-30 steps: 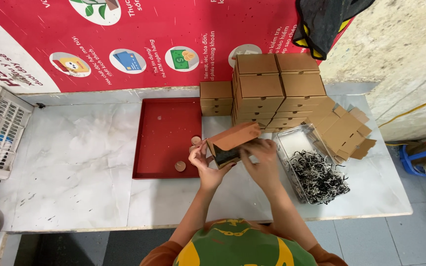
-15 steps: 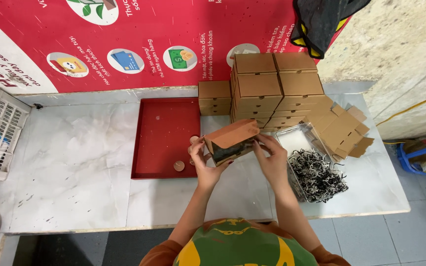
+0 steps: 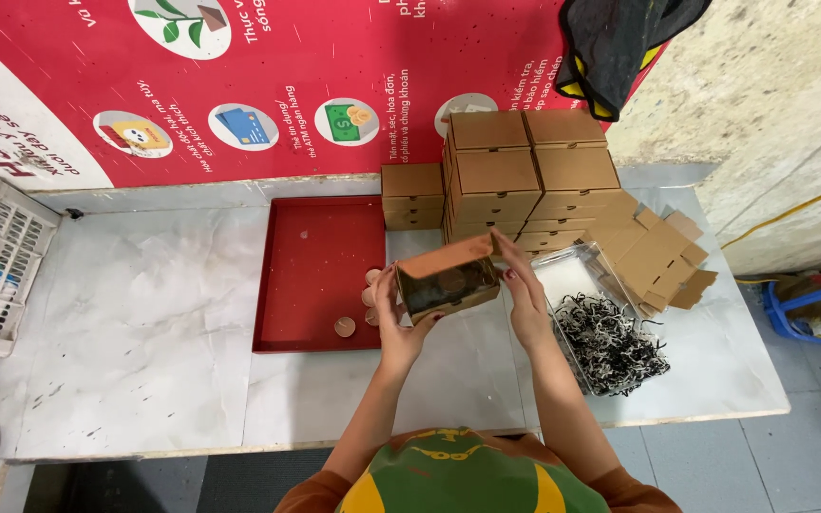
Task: Packaging small round wax melts into cardboard boxes.
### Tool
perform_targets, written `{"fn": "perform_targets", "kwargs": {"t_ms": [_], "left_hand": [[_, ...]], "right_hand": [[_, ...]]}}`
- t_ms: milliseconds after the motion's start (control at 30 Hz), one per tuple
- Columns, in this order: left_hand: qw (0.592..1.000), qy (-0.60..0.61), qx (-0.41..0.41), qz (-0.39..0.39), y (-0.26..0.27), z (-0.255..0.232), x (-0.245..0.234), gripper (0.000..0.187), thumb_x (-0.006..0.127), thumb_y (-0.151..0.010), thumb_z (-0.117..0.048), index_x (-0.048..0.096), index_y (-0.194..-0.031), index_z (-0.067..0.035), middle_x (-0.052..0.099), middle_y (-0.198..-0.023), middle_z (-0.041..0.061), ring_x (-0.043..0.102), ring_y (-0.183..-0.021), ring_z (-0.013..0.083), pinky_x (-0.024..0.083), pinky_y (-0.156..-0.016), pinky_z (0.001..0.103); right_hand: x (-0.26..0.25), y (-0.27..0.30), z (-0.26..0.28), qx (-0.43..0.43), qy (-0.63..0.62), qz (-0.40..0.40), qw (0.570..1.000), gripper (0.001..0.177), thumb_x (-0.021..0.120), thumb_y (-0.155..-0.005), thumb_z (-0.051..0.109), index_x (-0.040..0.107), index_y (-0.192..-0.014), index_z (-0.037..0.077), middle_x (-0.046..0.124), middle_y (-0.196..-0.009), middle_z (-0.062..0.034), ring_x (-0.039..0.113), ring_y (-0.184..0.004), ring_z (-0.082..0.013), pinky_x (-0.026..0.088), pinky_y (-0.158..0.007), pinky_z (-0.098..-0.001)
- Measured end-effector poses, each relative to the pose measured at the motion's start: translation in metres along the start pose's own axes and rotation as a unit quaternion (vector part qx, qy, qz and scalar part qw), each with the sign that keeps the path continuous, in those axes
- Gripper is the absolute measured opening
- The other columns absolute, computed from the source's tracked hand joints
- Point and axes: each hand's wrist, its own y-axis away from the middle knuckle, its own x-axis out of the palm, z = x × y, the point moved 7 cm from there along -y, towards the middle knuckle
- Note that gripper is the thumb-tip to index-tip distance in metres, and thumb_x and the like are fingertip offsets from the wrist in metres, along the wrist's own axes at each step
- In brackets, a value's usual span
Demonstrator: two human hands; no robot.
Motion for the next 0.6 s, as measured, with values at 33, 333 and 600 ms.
{"fn": "perform_targets", "kwargs": {"t_ms": [33,333,600], "left_hand": [[1.0,0.0,0.0,0.0,-0.001,0.003,0.0,0.104,0.087,-0.071,0.012,0.027,-0.152,-0.017,0.025,-0.162,0.01,0.033,-0.154,0.0335,0.05,-0.11,0.046],[0.999,-0.031,-0.04,0.019,-0.012,-0.002,-0.004,0.083,0.07,-0.094,-0.004,0.023,-0.162,-0.006,0.018,-0.168,0.013,0.029,-0.155,0.0314,0.036,-0.127,0.044],[0.998,0.018,-0.034,0.056,-0.017,-0.016,0.005,0.078,0.062,-0.093,0.006,0.023,-0.159,-0.007,0.009,-0.174,0.017,0.022,-0.16,0.0343,0.03,-0.13,0.046]], "right_hand": [[0.0,0.003,-0.01,0.0,0.0,-0.001,1.0,0.045,0.036,-0.106,0.007,0.051,-0.149,0.003,0.045,-0.161,-0.013,0.04,-0.152,-0.0271,0.04,-0.118,-0.0411],[0.01,0.015,-0.036,0.005,0.069,0.034,0.997,0.048,0.045,-0.106,0.009,0.046,-0.153,0.001,0.04,-0.165,-0.0148,0.028,-0.157,-0.0298,0.022,-0.126,-0.0409],[0.013,0.02,-0.038,0.047,-0.112,0.001,0.993,0.047,0.037,-0.11,0.019,0.035,-0.156,0.007,0.038,-0.164,-0.0145,0.035,-0.153,-0.0296,0.031,-0.124,-0.0435]]}}
